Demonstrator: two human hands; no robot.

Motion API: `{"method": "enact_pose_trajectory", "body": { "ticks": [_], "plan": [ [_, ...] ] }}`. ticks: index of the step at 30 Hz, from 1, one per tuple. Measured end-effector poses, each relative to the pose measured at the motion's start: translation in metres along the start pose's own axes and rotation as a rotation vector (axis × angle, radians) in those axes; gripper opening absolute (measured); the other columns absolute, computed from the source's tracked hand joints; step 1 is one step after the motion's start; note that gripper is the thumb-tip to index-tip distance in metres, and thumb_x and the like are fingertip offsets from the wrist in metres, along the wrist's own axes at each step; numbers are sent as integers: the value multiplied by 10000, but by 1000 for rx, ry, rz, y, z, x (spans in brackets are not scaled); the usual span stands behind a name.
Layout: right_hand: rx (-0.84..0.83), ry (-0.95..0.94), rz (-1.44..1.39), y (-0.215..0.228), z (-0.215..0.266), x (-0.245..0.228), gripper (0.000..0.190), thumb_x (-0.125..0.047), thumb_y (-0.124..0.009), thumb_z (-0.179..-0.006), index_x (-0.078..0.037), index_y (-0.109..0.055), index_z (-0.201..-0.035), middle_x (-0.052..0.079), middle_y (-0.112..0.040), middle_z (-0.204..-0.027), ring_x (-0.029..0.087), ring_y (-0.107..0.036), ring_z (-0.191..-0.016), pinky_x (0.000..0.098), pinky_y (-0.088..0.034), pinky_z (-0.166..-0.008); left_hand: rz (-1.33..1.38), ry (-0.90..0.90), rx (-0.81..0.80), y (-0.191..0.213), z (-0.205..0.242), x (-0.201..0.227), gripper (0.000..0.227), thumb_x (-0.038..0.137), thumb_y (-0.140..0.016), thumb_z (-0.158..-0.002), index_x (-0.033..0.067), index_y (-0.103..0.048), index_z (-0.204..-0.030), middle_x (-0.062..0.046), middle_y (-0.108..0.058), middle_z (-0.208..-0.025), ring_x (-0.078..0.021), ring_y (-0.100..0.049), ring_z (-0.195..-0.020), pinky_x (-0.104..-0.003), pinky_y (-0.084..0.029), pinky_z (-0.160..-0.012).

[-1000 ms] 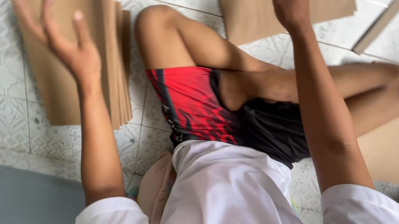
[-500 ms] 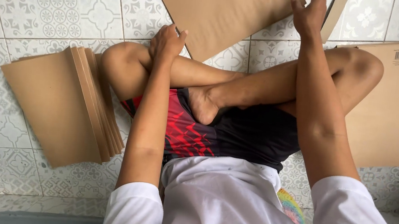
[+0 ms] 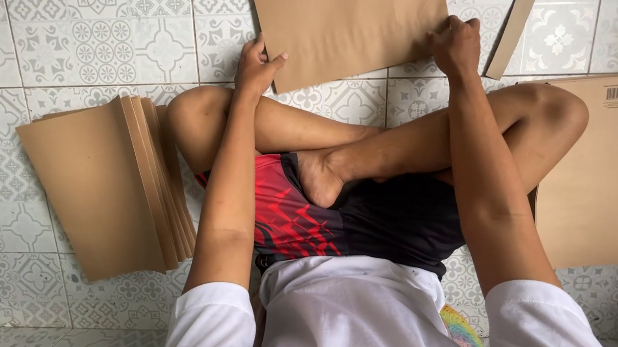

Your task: Folding flat cardboard sheets and stacking them on the floor.

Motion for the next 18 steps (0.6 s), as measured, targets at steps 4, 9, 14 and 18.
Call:
{"method": "enact_pose_trajectory", "body": {
  "ticks": [4,9,14,18],
  "plan": [
    [-81,26,-42,-5,14,-16,335,-170,-814,-932,56,-675,-1137,220,-556,-1093,365,-640,-887,459,-562,-835,211,-90,91,6,-10,-9,714,147,-755,-860,-30,-450,-1480,-140,-520,-1513,-241,-609,-1258,-316,-516,-1029],
    [-49,105,73,-12,21,-27,409,-179,-803,-930,76,-653,-1213,266,-583,-1095,415,-598,-967,492,-547,-819,-77,22,237,11,-8,-25,606,201,-696,-902,0,-494,-1437,-164,-582,-1382,-332,-556,-1270,-410,-449,-1080],
    [-19,178,223,-9,27,-40,605,-217,-810,-937,102,-575,-1394,247,-557,-1211,384,-537,-1040,464,-517,-867,-36,68,253,15,-3,-20,365,183,-726,-860,114,-692,-1216,-100,-608,-1146,-254,-602,-1060,-374,-525,-925],
    [-69,175,310,-4,30,-53,620,-233,-811,-934,107,-548,-1380,253,-529,-1232,395,-529,-1057,495,-499,-868,-50,118,228,10,-9,-32,582,208,-708,-886,95,-533,-1430,-44,-582,-1210,-213,-605,-1116,-348,-520,-973]
  ]
}}
Point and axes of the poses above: each hand's wrist, its own z-axis away from the middle knuckle, its own y-axis out of the back of the hand, x = y × z, the point moved 10 cm from there along -z, towards the middle knuckle
